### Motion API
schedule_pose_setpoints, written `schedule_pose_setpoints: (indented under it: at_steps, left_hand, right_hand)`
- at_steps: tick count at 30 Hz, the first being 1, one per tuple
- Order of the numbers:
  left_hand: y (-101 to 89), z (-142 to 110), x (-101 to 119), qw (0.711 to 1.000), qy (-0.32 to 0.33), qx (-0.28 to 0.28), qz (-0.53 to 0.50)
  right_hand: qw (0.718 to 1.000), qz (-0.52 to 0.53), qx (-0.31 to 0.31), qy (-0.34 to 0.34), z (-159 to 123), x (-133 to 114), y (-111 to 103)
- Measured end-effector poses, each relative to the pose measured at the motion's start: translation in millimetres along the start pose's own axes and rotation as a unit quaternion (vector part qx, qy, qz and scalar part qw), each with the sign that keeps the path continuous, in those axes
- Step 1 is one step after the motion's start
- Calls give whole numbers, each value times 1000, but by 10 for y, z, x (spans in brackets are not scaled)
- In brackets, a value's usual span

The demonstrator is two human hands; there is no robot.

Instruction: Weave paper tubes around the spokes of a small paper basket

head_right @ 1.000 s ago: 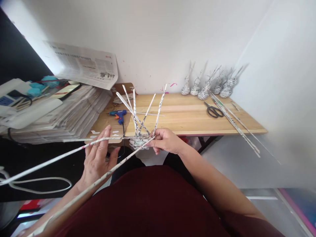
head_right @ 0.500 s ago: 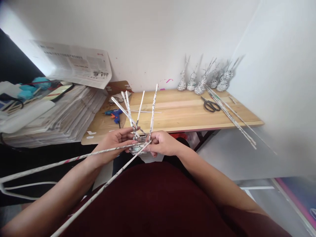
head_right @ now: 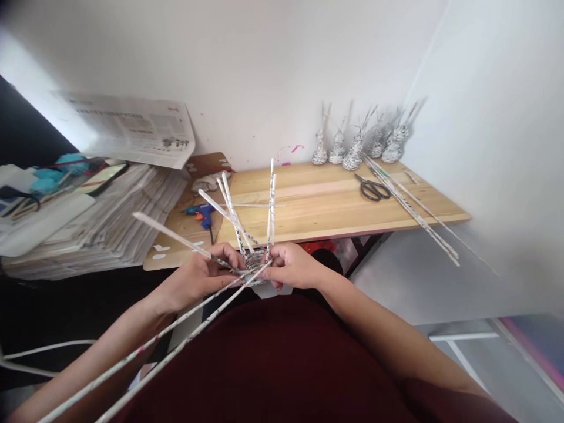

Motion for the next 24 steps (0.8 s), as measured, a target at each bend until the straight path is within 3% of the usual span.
schedule_pose_setpoints:
  at_steps: [7,10,18,24]
  left_hand:
    - [-33,-45,-133,996,12,61,-56]
    - [-46,-85,-124,989,36,115,-81]
    - [-75,-66,-115,935,39,271,-225]
    - [-122,-38,-93,917,55,263,-293]
  right_hand:
    - [1000,3,16,2,24,20,33]
    - [1000,12,23,3,24,10,39]
    - [998,37,56,-3,68,-20,85]
    - [994,19,103,-4,49,-24,59]
Point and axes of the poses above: each hand's wrist, its own z-axis towards the middle knuckle, its own y-axis out of the palm, x = y × z, the point moved 6 cm from there along z, towards the middle knuckle, and after that the axes turned 4 degrees about -z, right-handed, at the moved point
